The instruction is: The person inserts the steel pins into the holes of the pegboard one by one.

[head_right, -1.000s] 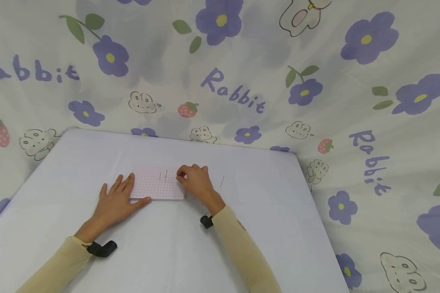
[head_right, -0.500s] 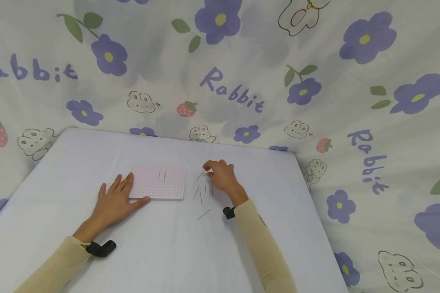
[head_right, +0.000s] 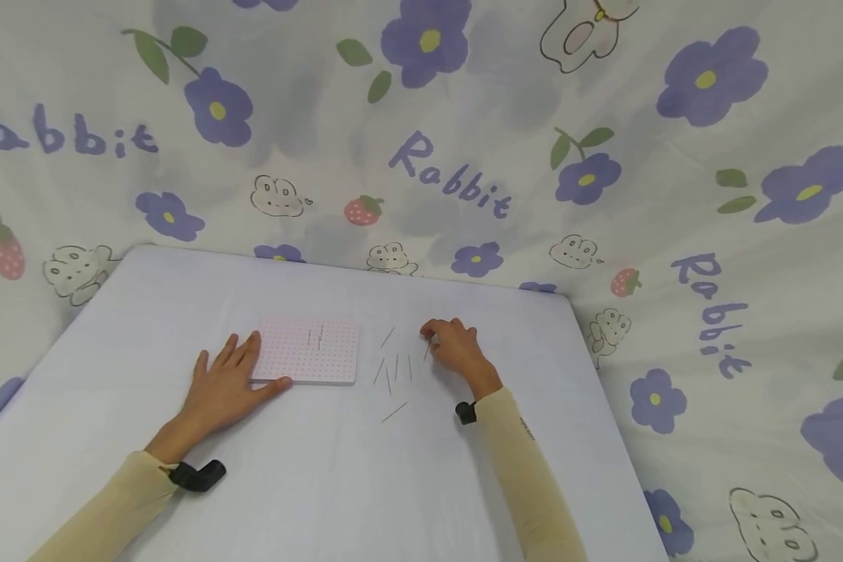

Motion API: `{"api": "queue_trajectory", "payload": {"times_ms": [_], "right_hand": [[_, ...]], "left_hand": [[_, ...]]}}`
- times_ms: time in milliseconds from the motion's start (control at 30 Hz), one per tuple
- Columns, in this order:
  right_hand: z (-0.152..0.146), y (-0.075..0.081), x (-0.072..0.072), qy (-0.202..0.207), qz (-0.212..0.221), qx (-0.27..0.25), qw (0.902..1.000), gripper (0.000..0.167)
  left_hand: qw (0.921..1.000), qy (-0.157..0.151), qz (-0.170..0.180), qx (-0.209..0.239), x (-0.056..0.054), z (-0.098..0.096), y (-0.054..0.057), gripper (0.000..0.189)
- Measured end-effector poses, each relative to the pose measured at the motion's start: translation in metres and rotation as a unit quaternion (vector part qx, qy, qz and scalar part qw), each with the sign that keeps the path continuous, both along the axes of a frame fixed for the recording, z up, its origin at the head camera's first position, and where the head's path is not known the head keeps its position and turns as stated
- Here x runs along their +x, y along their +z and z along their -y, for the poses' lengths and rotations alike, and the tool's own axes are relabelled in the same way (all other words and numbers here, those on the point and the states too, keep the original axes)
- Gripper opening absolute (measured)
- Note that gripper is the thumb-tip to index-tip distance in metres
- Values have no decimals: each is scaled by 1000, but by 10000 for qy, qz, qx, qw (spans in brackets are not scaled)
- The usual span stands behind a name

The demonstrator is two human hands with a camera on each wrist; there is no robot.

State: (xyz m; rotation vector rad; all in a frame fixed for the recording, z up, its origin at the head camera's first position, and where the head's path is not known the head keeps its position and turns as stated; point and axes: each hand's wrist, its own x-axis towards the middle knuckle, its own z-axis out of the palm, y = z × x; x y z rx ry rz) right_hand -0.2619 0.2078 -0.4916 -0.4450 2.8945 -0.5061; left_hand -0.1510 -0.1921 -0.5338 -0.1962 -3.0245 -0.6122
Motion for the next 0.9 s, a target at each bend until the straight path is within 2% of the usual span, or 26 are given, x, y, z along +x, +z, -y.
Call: {"api": "queue_trajectory", "payload": {"times_ms": [200, 467, 900], "right_hand": [[-7, -2, 0, 93, 46, 10, 9999, 33], [-15, -11, -3, -175, 99, -213, 9996, 20], [-19, -18, -2, -419, 175, -460, 9979, 16]], "left_hand": [[10000, -1, 27, -26, -2, -1, 1, 117], [10000, 30, 26, -6, -1, -2, 1, 116], [10000, 67, 33, -42, 1, -2, 0, 116]]}}
